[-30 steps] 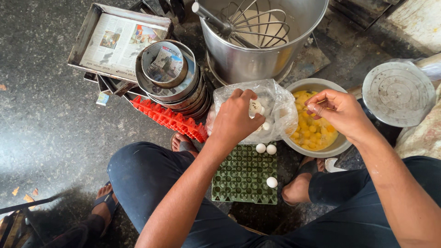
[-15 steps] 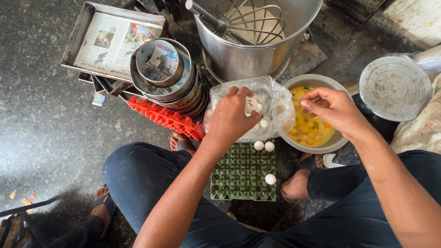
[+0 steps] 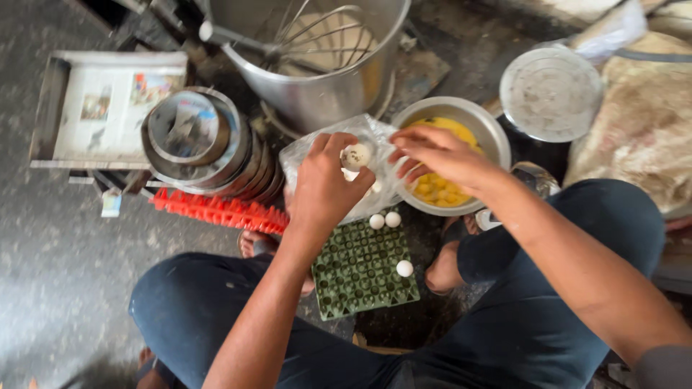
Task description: The person cracks eggs into a bowl by hand, placing the eggshells into a plastic bag and discarding unusable eggs into a tray.
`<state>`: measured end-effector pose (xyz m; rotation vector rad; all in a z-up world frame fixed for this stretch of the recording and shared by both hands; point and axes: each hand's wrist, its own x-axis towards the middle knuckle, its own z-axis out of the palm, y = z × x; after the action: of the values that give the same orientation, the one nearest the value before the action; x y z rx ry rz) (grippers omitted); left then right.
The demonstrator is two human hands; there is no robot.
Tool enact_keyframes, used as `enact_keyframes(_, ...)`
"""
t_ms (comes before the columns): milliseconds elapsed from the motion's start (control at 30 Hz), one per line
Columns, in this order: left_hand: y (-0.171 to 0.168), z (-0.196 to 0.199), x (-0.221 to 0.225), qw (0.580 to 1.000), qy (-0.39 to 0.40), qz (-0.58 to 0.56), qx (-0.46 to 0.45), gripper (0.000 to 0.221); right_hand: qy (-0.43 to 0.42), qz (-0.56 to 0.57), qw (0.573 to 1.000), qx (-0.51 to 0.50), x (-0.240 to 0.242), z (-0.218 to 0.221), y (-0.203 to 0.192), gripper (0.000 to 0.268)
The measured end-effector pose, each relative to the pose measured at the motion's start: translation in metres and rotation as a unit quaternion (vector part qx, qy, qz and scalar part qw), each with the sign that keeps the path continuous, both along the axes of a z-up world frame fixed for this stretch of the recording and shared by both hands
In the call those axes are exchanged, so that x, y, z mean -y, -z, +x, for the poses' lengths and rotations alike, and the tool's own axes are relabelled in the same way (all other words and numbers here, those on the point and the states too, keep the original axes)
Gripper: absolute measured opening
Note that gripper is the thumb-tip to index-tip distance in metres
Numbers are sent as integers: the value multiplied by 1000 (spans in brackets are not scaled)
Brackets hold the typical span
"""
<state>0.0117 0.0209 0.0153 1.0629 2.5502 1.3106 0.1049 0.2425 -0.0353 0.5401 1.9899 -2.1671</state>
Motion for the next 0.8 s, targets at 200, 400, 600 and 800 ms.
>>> enact_keyframes(200, -20, 20, -41, 999, 12, 22, -35, 46, 96, -182, 978, -45, 13, -10, -26, 35)
enact_keyframes(400, -26, 26, -63, 991, 15, 55, -123, 54, 182, -196, 961, -67, 0, -10, -41, 28)
enact_keyframes(600, -23, 34, -61, 981, 83, 42, -170, 71, 142, -155, 975, -76, -3, 14, -44, 28)
enact_keyframes(800, -21, 50, -53, 976, 167, 97, -101, 77, 150, -150, 977, -33, -3, 31, -41, 36)
